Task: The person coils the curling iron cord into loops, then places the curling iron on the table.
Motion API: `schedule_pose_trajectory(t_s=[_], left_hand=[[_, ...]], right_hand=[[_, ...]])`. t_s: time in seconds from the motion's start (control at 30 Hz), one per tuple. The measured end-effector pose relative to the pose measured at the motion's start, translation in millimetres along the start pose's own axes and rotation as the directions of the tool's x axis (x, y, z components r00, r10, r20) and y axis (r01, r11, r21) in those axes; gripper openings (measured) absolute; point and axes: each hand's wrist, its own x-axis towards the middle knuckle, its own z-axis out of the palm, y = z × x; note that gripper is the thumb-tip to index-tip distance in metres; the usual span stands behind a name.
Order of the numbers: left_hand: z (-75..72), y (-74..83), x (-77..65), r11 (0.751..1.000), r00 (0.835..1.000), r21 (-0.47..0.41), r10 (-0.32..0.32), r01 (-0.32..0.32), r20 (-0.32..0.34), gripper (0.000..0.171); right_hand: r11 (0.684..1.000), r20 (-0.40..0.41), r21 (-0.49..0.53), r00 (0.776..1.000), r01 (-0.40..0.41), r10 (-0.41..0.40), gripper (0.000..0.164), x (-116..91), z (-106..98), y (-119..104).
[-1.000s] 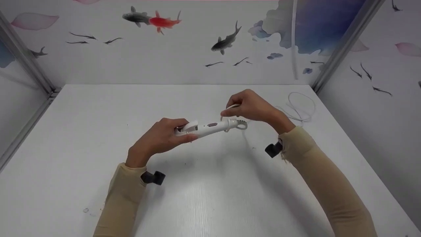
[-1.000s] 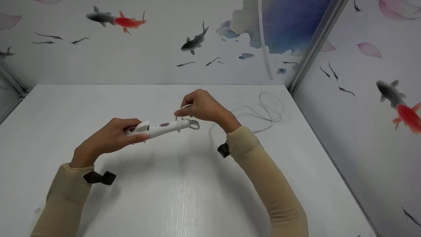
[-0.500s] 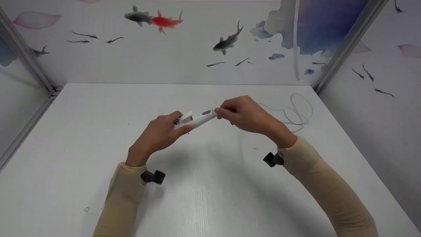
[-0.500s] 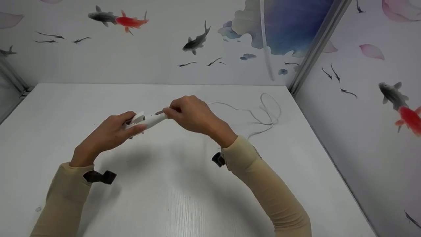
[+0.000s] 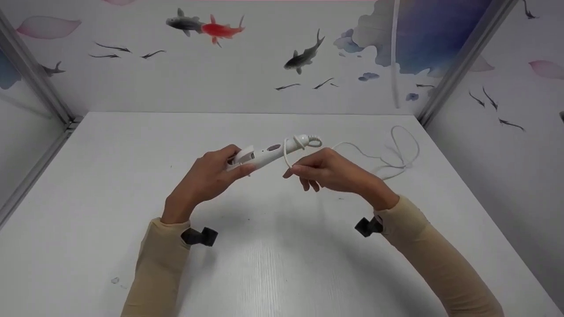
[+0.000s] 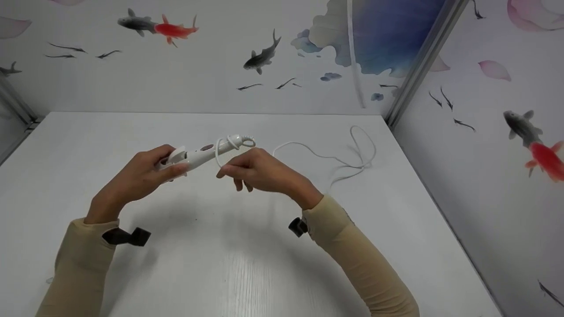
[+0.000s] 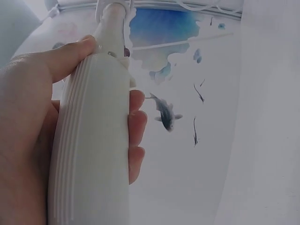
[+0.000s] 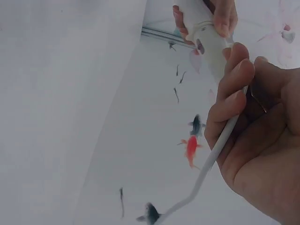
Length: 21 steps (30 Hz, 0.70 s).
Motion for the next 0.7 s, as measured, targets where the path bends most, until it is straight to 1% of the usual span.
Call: schedule_pose_trajectory(t_s=[0.07, 0.13, 0.23, 0.3, 0.37, 0.47, 0.53, 0.6, 0.63, 0.7], left_hand=[[-1.4, -0.7, -0.3, 1.0, 1.0, -0.016, 0.0, 0.0, 0.004, 0.044], [-2.2, -1.4, -0.4, 0.999, 1.0, -0.032, 0.008, -0.007, 0.008, 0.044], [-2.8, -0.6, -0.4, 0.999, 1.0, -0.047, 0.02, -0.02, 0.015, 0.043], [-3.1, 0.5, -0.5, 0.998, 0.999, -0.049, 0.043, -0.042, 0.016, 0.042], [-3.1, 1.3, -0.6, 0.997, 0.998, -0.048, 0.062, -0.061, 0.019, 0.04], [-2.9, 0.7, -1.4, 0.994, 0.995, -0.06, 0.094, -0.093, 0.019, 0.038], [-2.6, 0.0, -2.5, 0.992, 0.995, -0.077, 0.1, -0.099, 0.022, 0.036], [-2.1, -0.7, -3.1, 0.991, 0.994, -0.088, 0.107, -0.105, 0.025, 0.034], [-1.6, -1.0, -3.0, 0.99, 0.993, -0.09, 0.112, -0.109, 0.028, 0.033], [-0.5, -1.2, -2.3, 0.989, 0.992, -0.083, 0.123, -0.119, 0.037, 0.032]], right_hand=[[0.999, 0.029, 0.033, 0.999, -0.024, 0.023, 0.025, 2.0, 3.1, 7.8], [0.995, 0.062, 0.06, 0.995, -0.077, 0.073, 0.029, 3.6, 5.1, 14.0], [0.984, 0.09, 0.052, 0.982, -0.17, 0.165, 0.036, 5.5, 5.3, 19.1], [0.973, 0.09, 0.011, 0.969, -0.232, 0.23, 0.04, 6.4, 3.5, 20.5], [0.962, 0.078, -0.045, 0.959, -0.269, 0.272, 0.041, 8.5, 1.2, 21.6], [0.937, 0.062, -0.143, 0.942, -0.318, 0.329, 0.041, 12.9, -1.9, 25.2], [0.932, 0.059, -0.157, 0.939, -0.326, 0.338, 0.039, 16.9, -3.4, 29.9], [0.936, 0.045, -0.14, 0.942, -0.323, 0.331, 0.035, 20.9, -5.0, 34.6], [0.941, 0.032, -0.129, 0.947, -0.313, 0.319, 0.032, 22.9, -6.1, 36.6], [0.958, 0.004, -0.125, 0.966, -0.257, 0.26, 0.022, 26.8, -9.4, 40.1]])
